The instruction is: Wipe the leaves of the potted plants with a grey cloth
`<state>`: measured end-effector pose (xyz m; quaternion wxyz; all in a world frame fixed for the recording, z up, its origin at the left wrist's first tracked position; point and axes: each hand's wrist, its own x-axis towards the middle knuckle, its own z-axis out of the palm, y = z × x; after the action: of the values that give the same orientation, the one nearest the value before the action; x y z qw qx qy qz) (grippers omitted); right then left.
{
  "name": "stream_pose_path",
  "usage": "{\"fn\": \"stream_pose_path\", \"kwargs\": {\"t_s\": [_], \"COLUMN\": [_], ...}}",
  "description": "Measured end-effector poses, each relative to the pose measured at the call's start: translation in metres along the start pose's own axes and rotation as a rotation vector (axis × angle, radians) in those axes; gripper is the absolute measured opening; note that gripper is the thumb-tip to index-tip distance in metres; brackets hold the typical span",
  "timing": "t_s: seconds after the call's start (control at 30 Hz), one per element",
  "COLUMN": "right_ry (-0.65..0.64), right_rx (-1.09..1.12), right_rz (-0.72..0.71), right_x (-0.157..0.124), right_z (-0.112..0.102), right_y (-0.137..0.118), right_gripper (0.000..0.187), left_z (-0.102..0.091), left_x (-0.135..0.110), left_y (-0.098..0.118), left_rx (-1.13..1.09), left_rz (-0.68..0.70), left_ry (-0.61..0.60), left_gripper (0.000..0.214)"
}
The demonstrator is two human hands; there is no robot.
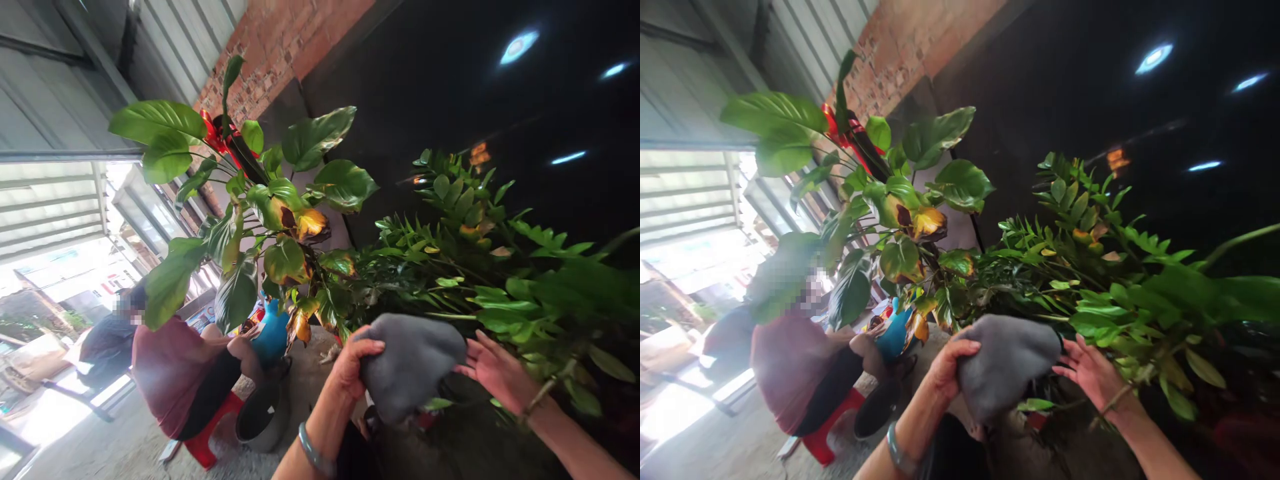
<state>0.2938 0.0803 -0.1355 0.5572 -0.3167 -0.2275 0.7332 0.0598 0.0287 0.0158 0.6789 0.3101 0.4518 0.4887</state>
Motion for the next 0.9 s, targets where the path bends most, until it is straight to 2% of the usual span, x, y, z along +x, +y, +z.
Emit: {"fn": "stream_pose_path", "kwargs": {"t_s": [0.07, 0.13, 0.23, 0.3, 0.37, 0.43, 0.5, 0.57, 0.63, 0.7, 0.77, 0.83, 0.9], "right_ry": [-0.007, 0.013, 0.035, 0.039, 0.032, 0.007, -0.018, -0.038, -0.054, -0.038, 0.019, 0.042, -0.004], "right_rx": [0.011, 0.043, 0.071, 0.074, 0.067, 0.046, 0.023, 0.021, 0.048, 0.086, 0.096, 0.064, 0.018], "right_rz": [-0.001, -0.009, -0.013, -0.003, 0.013, 0.021, 0.017, 0.021, 0.036, 0.005, -0.058, -0.085, -0.061], "right_x": [0.000, 0.002, 0.006, 0.007, 0.007, 0.008, 0.009, 0.010, 0.010, 0.006, -0.001, -0.010, -0.016], "right_z": [0.001, 0.000, -0.006, -0.009, -0.011, -0.011, -0.013, -0.013, -0.012, -0.006, 0.004, 0.014, 0.020], "right_y": [-0.001, 0.000, 0.003, 0.005, 0.006, 0.005, 0.004, 0.004, 0.004, 0.006, 0.008, 0.009, 0.009], "right_gripper": [0.033, 0.029, 0.027, 0.028, 0.030, 0.033, 0.036, 0.035, 0.033, 0.030, 0.029, 0.033, 0.039], "left_z": [0.011, 0.020, 0.019, 0.011, 0.002, -0.001, 0.003, 0.012, 0.023, 0.029, 0.027, 0.017, 0.006], "left_x": [0.012, 0.026, 0.036, 0.031, 0.019, 0.007, 0.003, 0.010, 0.024, 0.038, 0.042, 0.032, 0.015], "left_y": [0.016, 0.018, -0.004, -0.024, -0.032, -0.025, -0.004, 0.019, 0.030, 0.023, 0.003, -0.017, -0.024], "left_rx": [-0.075, -0.125, -0.055, 0.047, 0.117, 0.138, 0.120, 0.063, -0.010, -0.047, -0.011, 0.075, 0.148], "left_rz": [0.081, 0.128, 0.102, 0.022, -0.059, -0.074, -0.013, 0.092, 0.177, 0.214, 0.169, 0.074, -0.006], "left_ry": [0.066, 0.147, 0.183, 0.138, 0.075, 0.030, 0.020, 0.041, 0.097, 0.157, 0.174, 0.124, 0.050], "left_gripper": [0.033, 0.032, 0.031, 0.032, 0.033, 0.035, 0.036, 0.035, 0.033, 0.031, 0.032, 0.033, 0.032]}}
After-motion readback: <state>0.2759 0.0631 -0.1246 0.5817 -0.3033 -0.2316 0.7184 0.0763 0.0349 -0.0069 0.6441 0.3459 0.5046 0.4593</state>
